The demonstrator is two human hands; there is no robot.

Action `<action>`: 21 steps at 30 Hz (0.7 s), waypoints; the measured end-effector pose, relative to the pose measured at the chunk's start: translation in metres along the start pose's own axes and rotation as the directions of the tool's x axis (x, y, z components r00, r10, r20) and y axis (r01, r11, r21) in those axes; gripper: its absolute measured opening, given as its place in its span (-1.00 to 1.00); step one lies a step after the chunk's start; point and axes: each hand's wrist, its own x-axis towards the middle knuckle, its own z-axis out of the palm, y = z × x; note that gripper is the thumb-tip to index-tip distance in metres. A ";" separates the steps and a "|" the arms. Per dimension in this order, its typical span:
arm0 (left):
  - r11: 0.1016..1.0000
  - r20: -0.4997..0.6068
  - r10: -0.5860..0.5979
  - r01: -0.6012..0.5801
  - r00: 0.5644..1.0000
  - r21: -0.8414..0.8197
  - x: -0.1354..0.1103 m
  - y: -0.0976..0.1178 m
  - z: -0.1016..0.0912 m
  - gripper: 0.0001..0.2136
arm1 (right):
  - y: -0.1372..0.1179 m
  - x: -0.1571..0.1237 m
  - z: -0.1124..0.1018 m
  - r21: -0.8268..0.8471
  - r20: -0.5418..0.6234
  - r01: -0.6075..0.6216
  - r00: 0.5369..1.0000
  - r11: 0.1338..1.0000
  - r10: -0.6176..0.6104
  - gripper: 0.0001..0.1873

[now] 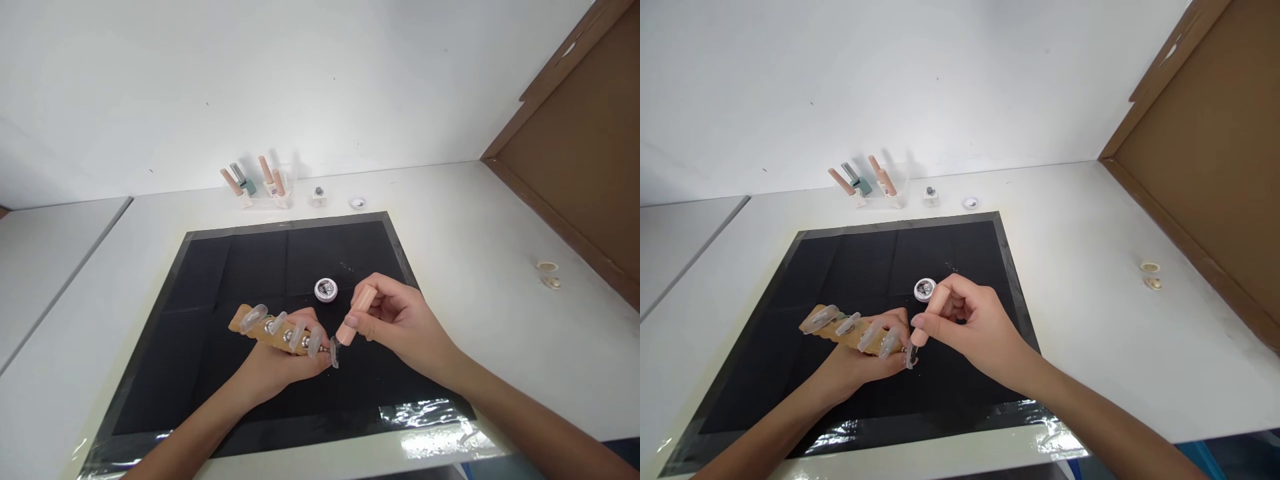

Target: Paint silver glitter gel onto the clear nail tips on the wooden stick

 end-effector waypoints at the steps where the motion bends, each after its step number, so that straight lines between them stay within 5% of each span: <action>1: 1.000 0.007 0.000 0.000 1.000 -0.010 0.000 0.000 0.000 -0.90 | 0.000 0.000 0.001 -0.008 -0.013 -0.004 1.000 1.000 0.004 -0.83; 9: 1.000 0.010 -0.012 0.012 1.000 -0.003 -0.002 -0.001 0.000 -0.89 | -0.004 -0.001 -0.001 -0.088 -0.145 0.077 0.985 0.993 -0.089 -0.77; 16: 0.998 0.024 -0.022 0.023 0.999 -0.055 0.000 -0.001 0.000 -0.90 | -0.004 -0.004 0.000 -0.132 -0.020 0.069 0.997 0.989 -0.073 -0.75; 21: 0.997 0.028 -0.031 0.032 0.999 -0.065 -0.001 -0.003 0.001 -0.90 | 0.000 -0.004 0.002 -0.197 -0.044 0.104 0.992 0.975 -0.115 -0.76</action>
